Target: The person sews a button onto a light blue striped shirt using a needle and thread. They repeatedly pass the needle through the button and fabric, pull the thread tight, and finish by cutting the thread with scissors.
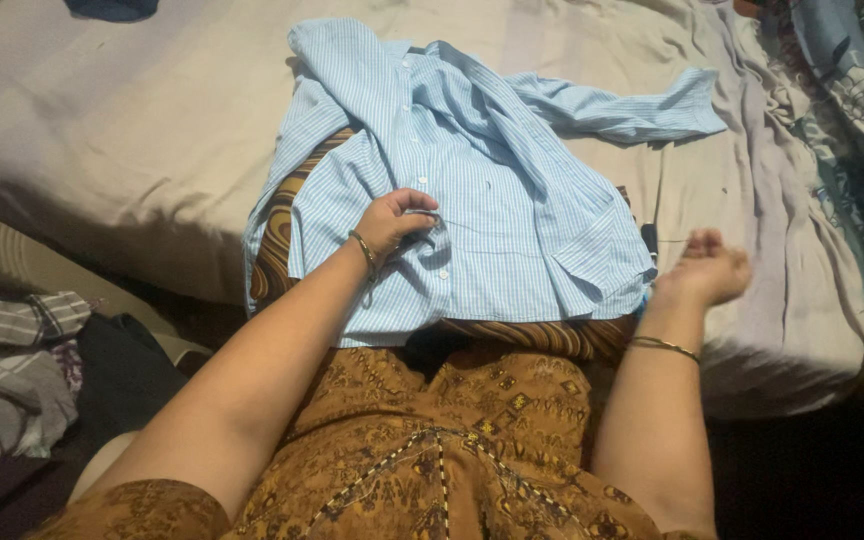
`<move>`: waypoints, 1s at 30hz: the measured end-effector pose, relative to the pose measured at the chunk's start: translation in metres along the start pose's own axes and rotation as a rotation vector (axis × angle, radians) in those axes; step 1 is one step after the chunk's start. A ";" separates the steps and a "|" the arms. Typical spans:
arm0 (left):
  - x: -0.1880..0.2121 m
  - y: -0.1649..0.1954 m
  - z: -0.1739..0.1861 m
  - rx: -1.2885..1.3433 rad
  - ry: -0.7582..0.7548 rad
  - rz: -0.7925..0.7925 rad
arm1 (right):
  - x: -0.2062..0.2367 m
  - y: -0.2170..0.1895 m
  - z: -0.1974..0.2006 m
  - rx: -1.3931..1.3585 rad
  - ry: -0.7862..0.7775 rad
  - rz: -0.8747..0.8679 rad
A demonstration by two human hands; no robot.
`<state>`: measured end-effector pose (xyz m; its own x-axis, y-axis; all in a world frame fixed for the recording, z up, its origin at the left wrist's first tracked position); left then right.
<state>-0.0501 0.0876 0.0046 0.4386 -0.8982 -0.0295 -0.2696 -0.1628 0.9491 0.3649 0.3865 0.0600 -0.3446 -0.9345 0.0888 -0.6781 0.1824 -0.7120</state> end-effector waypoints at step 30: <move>-0.002 -0.004 -0.004 -0.182 0.091 -0.189 | 0.272 0.185 -0.075 0.775 -1.109 -0.596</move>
<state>-0.0465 0.0912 0.0019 0.5442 -0.8170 -0.1905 -0.0211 -0.2403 0.9705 0.0973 0.1886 0.0045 0.7566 -0.6276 0.1837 0.0931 -0.1747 -0.9802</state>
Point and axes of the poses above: each hand's wrist, its own x-axis away from the middle knuckle, its own z-axis out of the back of the hand, y = z × x, the point moved 10 cm from there along -x, towards the middle knuckle, and after that the axes turned 1 degree about -z, right-handed, at the moved point
